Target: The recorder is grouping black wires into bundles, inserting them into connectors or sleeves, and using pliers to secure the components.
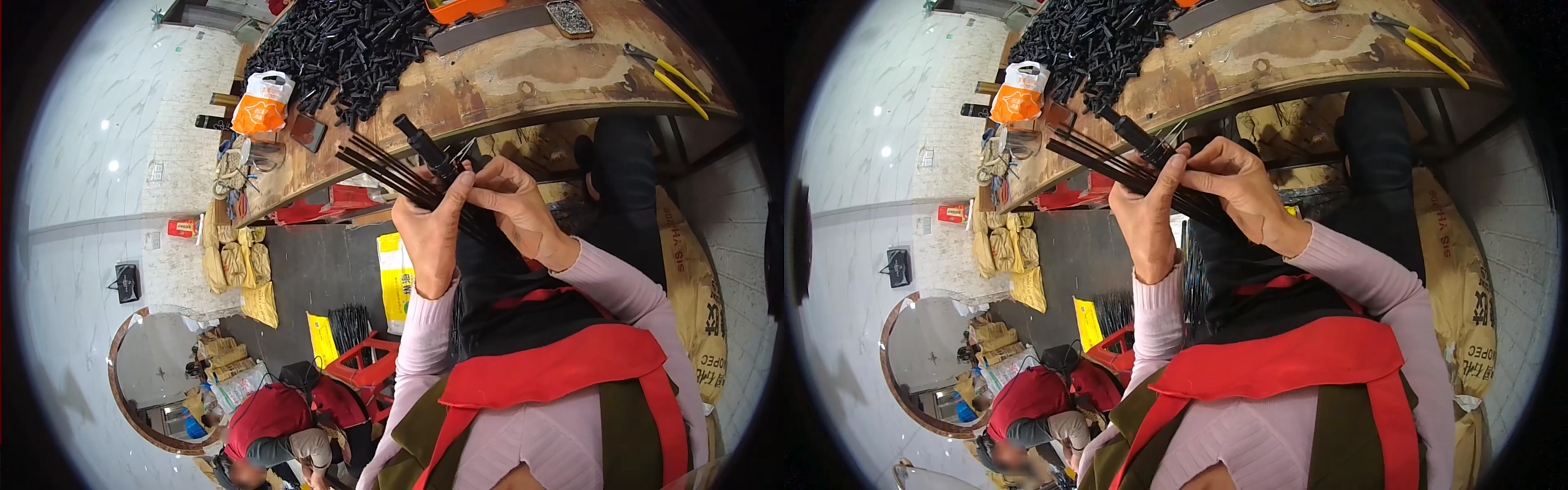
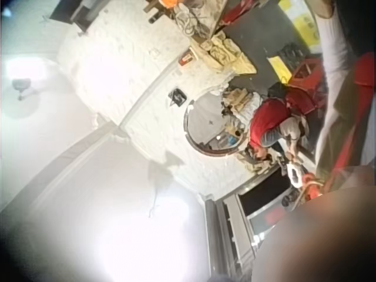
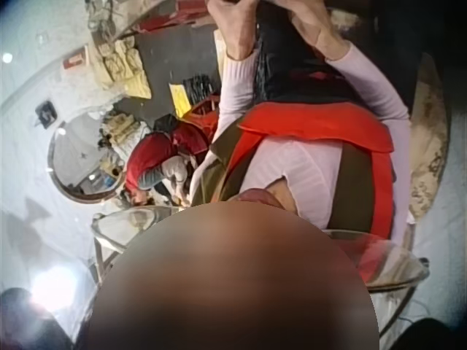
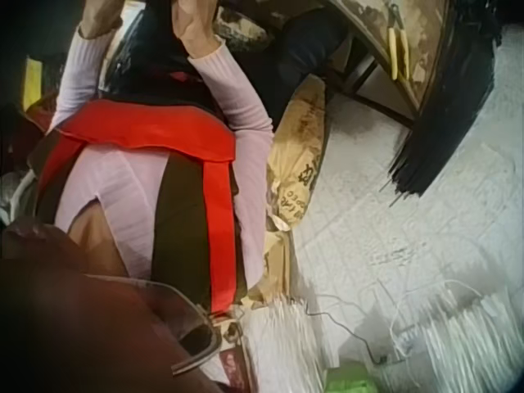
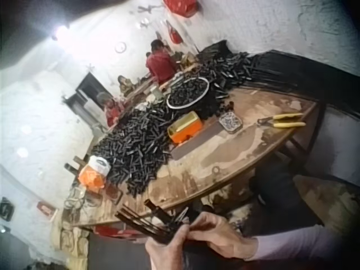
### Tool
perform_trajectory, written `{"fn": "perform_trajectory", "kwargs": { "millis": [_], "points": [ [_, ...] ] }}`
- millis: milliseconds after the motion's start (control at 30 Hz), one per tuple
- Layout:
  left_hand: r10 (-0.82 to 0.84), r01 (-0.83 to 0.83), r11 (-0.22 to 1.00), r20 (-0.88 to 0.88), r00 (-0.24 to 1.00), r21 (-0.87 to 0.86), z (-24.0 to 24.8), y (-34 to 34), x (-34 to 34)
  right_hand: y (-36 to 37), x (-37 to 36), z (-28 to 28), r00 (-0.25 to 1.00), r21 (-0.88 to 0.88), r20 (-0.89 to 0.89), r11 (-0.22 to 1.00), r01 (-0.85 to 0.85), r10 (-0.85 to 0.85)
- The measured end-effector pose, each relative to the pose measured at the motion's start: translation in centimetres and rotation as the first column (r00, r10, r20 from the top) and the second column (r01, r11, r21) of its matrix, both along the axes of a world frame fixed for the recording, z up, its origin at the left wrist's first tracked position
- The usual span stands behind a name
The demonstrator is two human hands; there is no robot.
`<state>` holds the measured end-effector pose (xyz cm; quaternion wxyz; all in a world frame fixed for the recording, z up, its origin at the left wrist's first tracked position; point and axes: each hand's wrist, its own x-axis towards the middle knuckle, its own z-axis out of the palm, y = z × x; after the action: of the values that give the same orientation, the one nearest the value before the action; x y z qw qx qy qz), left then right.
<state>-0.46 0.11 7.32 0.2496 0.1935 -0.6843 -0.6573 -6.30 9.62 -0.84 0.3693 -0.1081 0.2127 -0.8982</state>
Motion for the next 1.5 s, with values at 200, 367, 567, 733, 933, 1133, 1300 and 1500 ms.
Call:
{"fn": "perform_trajectory", "kwargs": {
  "millis": [200,367,567,733,933,1133,1300,1500],
  "points": [
    [-0.081,0.083,0.985,-0.017,0.997,0.150,-0.8,-1.1,0.0,-0.1,0.3,-0.4,0.995,0.047,-0.017,0.994,0.094,-0.093],
    [-0.018,0.018,1.000,-0.004,1.000,0.009,-0.5,0.0,-0.2,-0.2,-0.3,-0.7,0.989,0.028,0.149,0.999,-0.023,0.019],
    [0.005,0.001,0.990,0.045,0.999,-0.143,-0.8,0.3,0.1,0.0,0.2,-1.1,0.983,-0.055,0.175,0.997,-0.048,0.057],
    [-0.343,0.340,0.929,-0.011,0.939,0.148,-0.4,-2.0,0.1,-0.5,2.4,-0.2,0.973,0.008,-0.012,0.973,0.230,-0.230],
    [-0.283,0.284,0.959,-0.038,0.958,0.013,-0.9,-0.9,0.4,0.1,1.8,-0.1,0.972,0.113,-0.055,0.966,0.233,-0.228],
    [-0.180,0.236,0.937,0.221,0.958,-0.259,-0.2,-1.4,0.9,-0.4,1.2,-0.8,0.996,0.153,0.027,0.985,-0.085,0.082],
    [-0.136,0.167,0.939,0.120,0.983,-0.299,-1.1,-1.1,0.8,0.1,1.0,-1.2,0.978,0.079,0.089,0.977,-0.197,0.190],
    [-0.150,0.183,0.925,0.121,0.981,-0.334,-1.0,0.7,-0.1,2.2,0.0,-0.3,0.977,0.003,0.096,0.982,-0.191,0.190]
  ]
}}
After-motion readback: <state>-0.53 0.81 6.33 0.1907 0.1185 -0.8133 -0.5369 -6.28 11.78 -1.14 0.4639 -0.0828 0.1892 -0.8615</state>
